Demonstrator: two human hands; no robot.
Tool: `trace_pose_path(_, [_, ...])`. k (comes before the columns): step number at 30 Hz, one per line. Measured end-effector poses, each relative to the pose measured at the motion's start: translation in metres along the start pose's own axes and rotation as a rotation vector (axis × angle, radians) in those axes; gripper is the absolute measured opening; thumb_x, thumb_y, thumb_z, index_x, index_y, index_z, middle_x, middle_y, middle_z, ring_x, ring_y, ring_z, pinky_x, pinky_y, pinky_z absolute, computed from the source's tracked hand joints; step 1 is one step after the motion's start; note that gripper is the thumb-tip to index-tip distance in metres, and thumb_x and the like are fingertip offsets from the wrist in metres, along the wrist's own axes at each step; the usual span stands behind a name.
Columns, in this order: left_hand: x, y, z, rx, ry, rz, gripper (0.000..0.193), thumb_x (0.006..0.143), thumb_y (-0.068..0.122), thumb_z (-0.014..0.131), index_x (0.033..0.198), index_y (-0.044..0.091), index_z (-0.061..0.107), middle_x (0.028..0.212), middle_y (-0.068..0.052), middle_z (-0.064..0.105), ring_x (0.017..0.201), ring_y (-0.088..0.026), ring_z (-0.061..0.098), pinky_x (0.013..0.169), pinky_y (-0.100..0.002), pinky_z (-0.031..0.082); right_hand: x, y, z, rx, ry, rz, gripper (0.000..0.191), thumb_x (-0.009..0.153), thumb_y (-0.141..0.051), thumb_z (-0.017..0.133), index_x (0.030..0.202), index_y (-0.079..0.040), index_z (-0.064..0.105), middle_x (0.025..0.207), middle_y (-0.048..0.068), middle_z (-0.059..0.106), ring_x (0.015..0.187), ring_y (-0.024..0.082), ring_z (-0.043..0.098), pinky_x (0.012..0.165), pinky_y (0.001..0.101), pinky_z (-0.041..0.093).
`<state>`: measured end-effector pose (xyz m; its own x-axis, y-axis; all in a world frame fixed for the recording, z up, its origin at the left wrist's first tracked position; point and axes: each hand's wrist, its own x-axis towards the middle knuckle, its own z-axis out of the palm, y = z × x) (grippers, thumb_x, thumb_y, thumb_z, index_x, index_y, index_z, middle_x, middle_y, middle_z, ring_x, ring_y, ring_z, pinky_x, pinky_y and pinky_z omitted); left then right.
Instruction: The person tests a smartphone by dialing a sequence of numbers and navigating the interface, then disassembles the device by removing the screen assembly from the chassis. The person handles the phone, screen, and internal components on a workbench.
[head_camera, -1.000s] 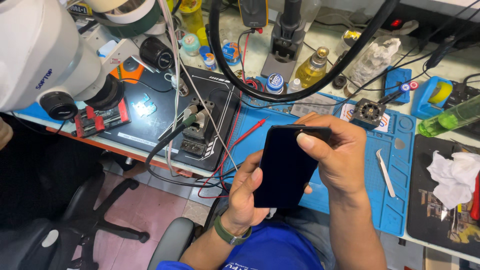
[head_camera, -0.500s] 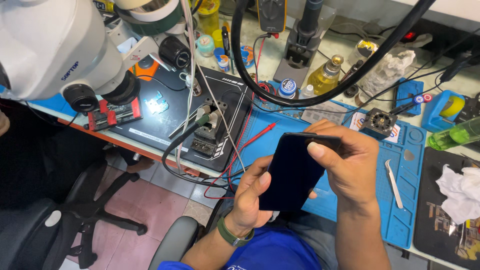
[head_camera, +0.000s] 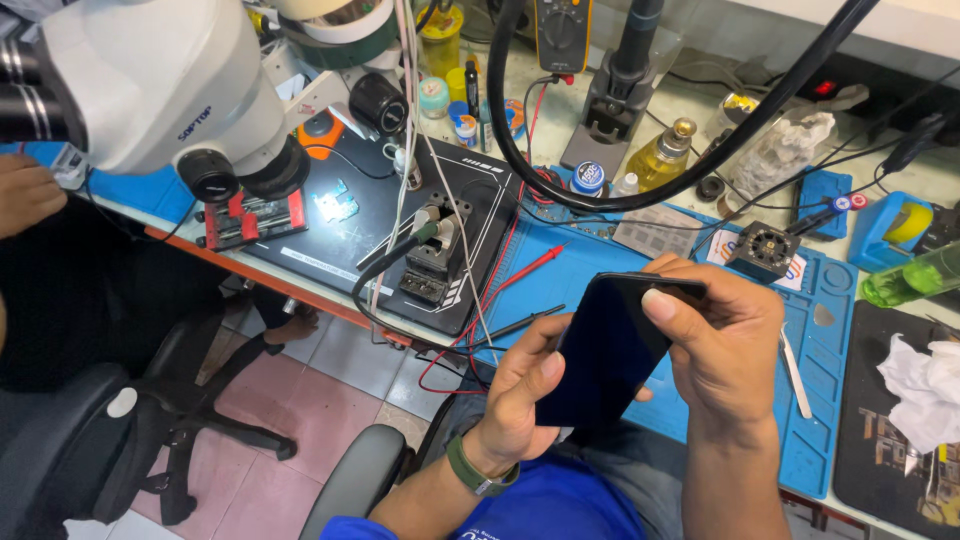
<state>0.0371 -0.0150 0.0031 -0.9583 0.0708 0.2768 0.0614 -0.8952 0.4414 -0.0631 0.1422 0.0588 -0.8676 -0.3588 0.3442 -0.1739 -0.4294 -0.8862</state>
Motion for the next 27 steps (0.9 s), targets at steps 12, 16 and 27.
trace_pose_path(12, [-0.026,0.005,0.021,-0.007,-0.027,0.013,0.050,0.108,0.028,0.057,0.151,0.007,0.042,0.151,-0.017,0.051,0.137,-0.035,0.057,0.109,-0.066,0.051,-0.024,-0.014,0.016,-0.003,0.019,-0.040,0.013,0.093,0.003,0.074,0.104,0.008,0.072,0.098,0.017,0.071,0.095,0.021,0.065,0.085,0.0303,0.053])
trace_pose_path(16, [-0.026,0.004,0.022,0.012,-0.027,0.042,0.050,0.109,0.028,0.057,0.152,0.006,0.042,0.150,-0.019,0.051,0.135,-0.035,0.058,0.108,-0.065,0.053,-0.023,-0.010,0.018,0.013,0.037,-0.010,0.013,0.093,0.002,0.073,0.104,0.008,0.072,0.103,0.016,0.071,0.093,0.020,0.066,0.084,0.0295,0.053])
trace_pose_path(27, [-0.016,0.002,0.016,0.010,-0.023,0.024,0.051,0.112,0.034,0.051,0.153,0.007,0.038,0.147,-0.025,0.053,0.122,-0.044,0.063,0.104,-0.063,0.054,-0.016,0.006,0.005,-0.013,0.099,0.101,0.014,0.092,-0.001,0.074,0.103,0.008,0.071,0.104,0.012,0.072,0.089,0.016,0.066,0.081,0.0284,0.052])
